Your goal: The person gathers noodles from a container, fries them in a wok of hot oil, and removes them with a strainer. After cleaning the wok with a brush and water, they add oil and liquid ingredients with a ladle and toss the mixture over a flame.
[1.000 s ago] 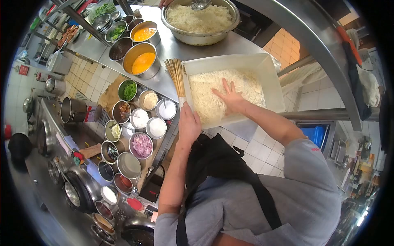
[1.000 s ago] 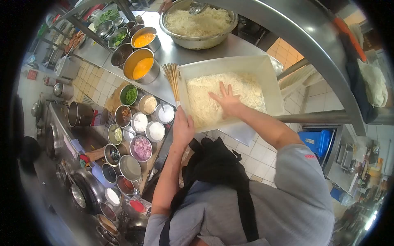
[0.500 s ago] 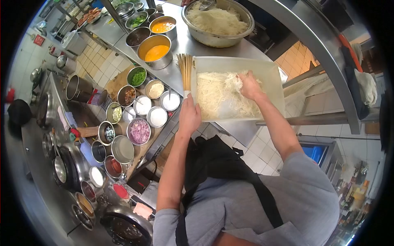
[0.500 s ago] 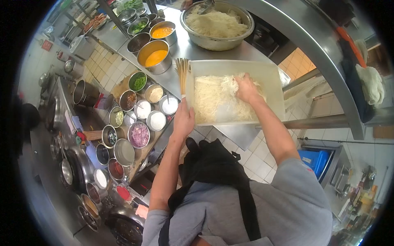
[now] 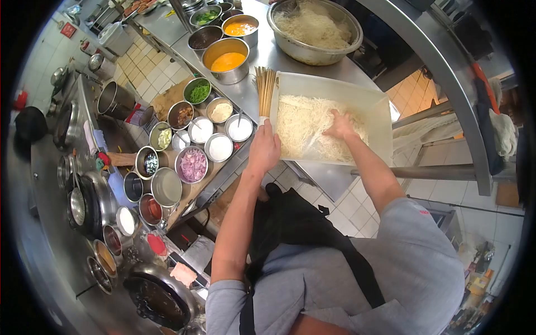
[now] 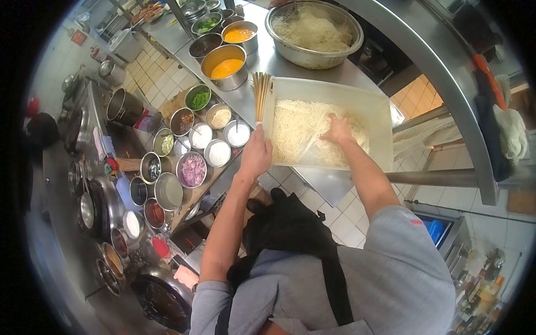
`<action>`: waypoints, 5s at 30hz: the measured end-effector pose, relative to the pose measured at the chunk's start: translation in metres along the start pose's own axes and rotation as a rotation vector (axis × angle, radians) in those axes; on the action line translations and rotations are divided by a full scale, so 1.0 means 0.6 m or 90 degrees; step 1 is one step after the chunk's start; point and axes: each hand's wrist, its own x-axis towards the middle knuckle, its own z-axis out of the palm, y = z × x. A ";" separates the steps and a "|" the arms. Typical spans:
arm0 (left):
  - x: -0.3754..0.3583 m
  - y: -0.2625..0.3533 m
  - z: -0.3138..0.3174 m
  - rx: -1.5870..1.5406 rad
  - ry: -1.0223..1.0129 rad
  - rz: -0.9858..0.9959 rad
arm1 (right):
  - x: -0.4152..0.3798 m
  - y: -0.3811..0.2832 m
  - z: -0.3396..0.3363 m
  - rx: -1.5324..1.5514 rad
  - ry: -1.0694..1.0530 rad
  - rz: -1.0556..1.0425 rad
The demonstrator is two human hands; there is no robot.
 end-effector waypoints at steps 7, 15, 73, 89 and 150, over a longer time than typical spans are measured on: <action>-0.019 0.009 -0.008 0.028 0.094 -0.022 | 0.032 0.051 0.035 -0.036 0.108 -0.093; -0.221 -0.021 -0.120 -0.105 0.179 -0.150 | -0.091 -0.020 -0.016 -0.180 0.043 -0.107; -0.973 0.071 -0.111 -0.610 1.024 -0.815 | -1.304 -1.074 0.769 -0.169 -0.463 -1.300; -1.166 0.109 0.060 -0.758 1.749 -0.668 | -1.004 -0.519 0.811 -0.817 -0.946 -1.049; 0.021 0.250 -0.150 -0.826 -0.486 -0.251 | -0.387 0.053 -0.055 1.248 -0.002 -0.035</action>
